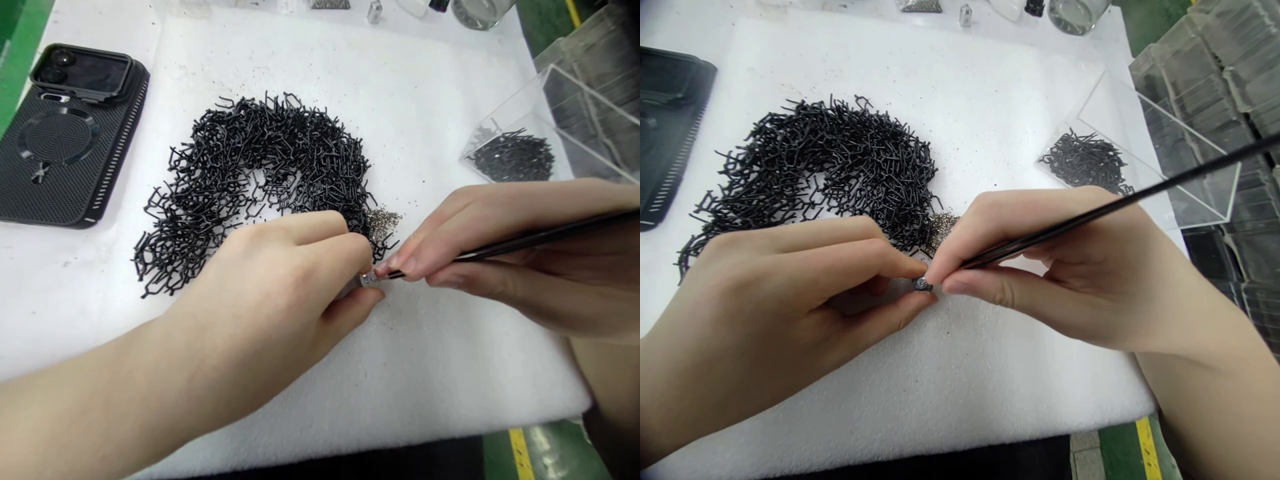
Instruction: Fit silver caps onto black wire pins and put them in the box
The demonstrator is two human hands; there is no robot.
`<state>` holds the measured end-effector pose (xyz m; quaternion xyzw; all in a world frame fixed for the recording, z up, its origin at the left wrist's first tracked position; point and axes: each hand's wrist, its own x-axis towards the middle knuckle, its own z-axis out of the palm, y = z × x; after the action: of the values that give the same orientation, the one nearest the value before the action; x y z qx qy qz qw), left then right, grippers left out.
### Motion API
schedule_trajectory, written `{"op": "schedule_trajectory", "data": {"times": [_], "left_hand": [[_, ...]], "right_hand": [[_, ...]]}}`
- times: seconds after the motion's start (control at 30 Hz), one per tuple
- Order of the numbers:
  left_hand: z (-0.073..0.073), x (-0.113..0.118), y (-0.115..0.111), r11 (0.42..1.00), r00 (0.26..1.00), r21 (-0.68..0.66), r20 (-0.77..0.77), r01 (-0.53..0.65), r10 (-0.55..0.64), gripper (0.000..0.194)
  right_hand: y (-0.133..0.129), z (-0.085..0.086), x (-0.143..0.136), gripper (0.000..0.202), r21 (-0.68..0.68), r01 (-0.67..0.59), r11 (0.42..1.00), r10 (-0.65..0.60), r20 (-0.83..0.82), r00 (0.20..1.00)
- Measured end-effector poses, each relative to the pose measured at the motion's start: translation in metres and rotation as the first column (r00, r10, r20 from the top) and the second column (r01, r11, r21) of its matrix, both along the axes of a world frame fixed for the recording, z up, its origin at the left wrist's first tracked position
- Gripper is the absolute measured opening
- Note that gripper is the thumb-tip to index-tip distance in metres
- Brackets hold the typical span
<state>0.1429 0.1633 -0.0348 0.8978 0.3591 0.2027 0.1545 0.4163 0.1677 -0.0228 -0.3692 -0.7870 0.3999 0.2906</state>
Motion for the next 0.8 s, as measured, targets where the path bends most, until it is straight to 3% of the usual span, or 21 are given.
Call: {"op": "schedule_trajectory", "data": {"times": [0.23, 0.37, 0.8], "left_hand": [[-0.009, 0.007, 0.007, 1.0, 0.999, -0.025, -0.048, 0.012, -0.014, 0.015], [-0.01, 0.009, 0.008, 1.0, 0.998, -0.023, -0.054, 0.012, -0.013, 0.015], [0.004, 0.0, -0.004, 1.0, 0.999, -0.002, 0.038, 0.005, -0.005, 0.019]], "right_hand": [[-0.001, -0.005, 0.006, 0.021, 0.003, -0.005, 1.0, 0.005, -0.013, 1.0], [0.0, -0.003, 0.004, 0.01, 0.007, -0.001, 1.0, 0.001, 0.014, 1.0], [0.001, 0.001, 0.001, 0.005, -0.032, 0.009, 0.999, -0.01, -0.011, 1.0]]}}
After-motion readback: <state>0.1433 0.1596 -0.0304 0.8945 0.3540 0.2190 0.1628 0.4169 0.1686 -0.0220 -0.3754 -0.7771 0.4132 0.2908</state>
